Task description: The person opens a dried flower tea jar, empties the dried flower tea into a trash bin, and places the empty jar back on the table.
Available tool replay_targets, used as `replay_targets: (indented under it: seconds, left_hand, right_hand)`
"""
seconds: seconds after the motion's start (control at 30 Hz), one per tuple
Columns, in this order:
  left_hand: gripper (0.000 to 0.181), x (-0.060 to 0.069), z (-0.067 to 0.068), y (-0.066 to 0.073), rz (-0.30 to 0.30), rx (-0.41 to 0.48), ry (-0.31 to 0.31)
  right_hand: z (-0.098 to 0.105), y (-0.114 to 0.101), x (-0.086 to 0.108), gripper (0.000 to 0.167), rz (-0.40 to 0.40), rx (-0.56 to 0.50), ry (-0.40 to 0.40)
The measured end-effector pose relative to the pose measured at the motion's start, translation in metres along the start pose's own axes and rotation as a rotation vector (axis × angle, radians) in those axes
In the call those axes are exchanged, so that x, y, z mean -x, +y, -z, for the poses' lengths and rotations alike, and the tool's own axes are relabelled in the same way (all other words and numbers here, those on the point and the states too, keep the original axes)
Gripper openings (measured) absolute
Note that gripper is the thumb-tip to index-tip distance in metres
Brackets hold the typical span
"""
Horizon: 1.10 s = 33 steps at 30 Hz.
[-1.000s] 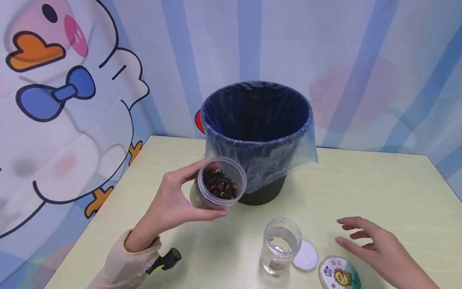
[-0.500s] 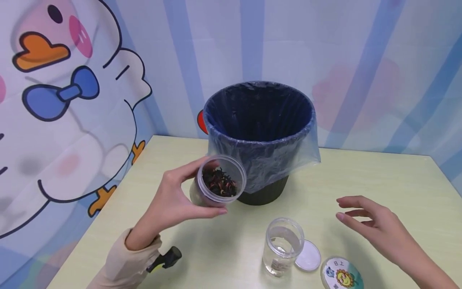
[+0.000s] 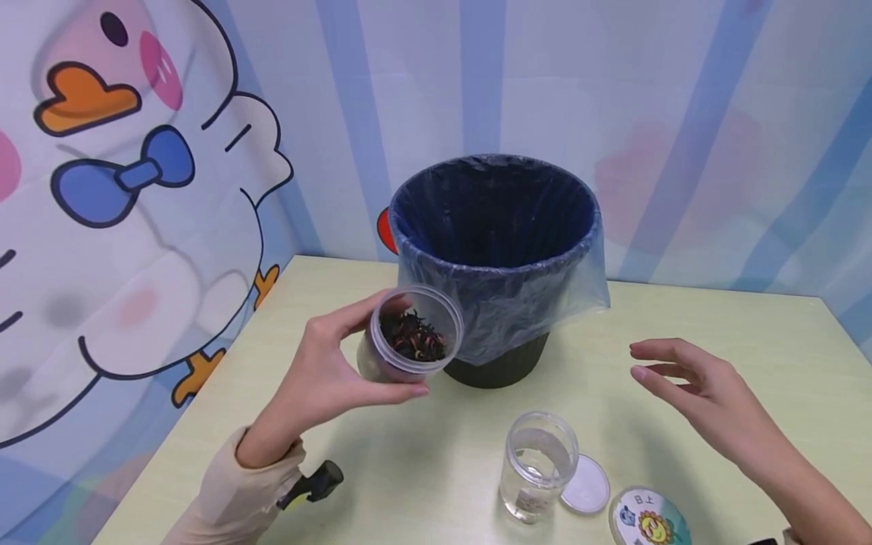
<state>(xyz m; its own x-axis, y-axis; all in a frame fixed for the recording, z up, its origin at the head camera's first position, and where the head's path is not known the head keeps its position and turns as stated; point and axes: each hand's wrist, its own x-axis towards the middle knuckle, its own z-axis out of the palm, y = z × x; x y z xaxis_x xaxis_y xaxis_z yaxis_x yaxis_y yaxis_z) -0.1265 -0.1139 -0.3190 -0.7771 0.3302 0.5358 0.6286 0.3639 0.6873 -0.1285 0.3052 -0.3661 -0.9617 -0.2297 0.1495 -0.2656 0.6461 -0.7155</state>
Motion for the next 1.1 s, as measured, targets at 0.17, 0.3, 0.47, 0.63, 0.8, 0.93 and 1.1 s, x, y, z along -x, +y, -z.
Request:
replay_targets:
  seconds: [0.17, 0.3, 0.47, 0.63, 0.8, 0.93, 1.1]
  left_hand:
    - [0.09, 0.0, 0.001, 0.0, 0.002, -0.008, 0.01]
    - [0.092, -0.001, 0.002, 0.0, 0.008, -0.01, 0.014]
    - [0.093, 0.0, 0.003, 0.0, 0.014, -0.011, 0.02]
    - [0.092, -0.001, 0.004, -0.001, 0.012, -0.014, 0.027]
    - [0.092, -0.001, 0.005, 0.0, 0.011, -0.022, 0.032]
    - [0.092, -0.001, 0.005, 0.001, 0.015, -0.023, 0.032]
    - [0.091, -0.002, 0.006, 0.001, 0.018, -0.037, 0.036]
  right_hand:
    - [0.0, -0.006, -0.009, 0.036, 0.002, -0.014, 0.013]
    - [0.0, -0.009, -0.013, 0.035, 0.034, -0.046, 0.029]
    - [0.001, -0.013, -0.019, 0.034, 0.084, -0.066, 0.05]
    - [0.003, -0.019, -0.026, 0.033, 0.092, -0.09, 0.086]
    - [0.005, -0.03, -0.037, 0.043, 0.065, -0.09, 0.093]
    - [0.007, -0.036, -0.045, 0.051, 0.092, -0.099, 0.085]
    - [0.011, -0.045, -0.056, 0.051, 0.098, -0.126, 0.092]
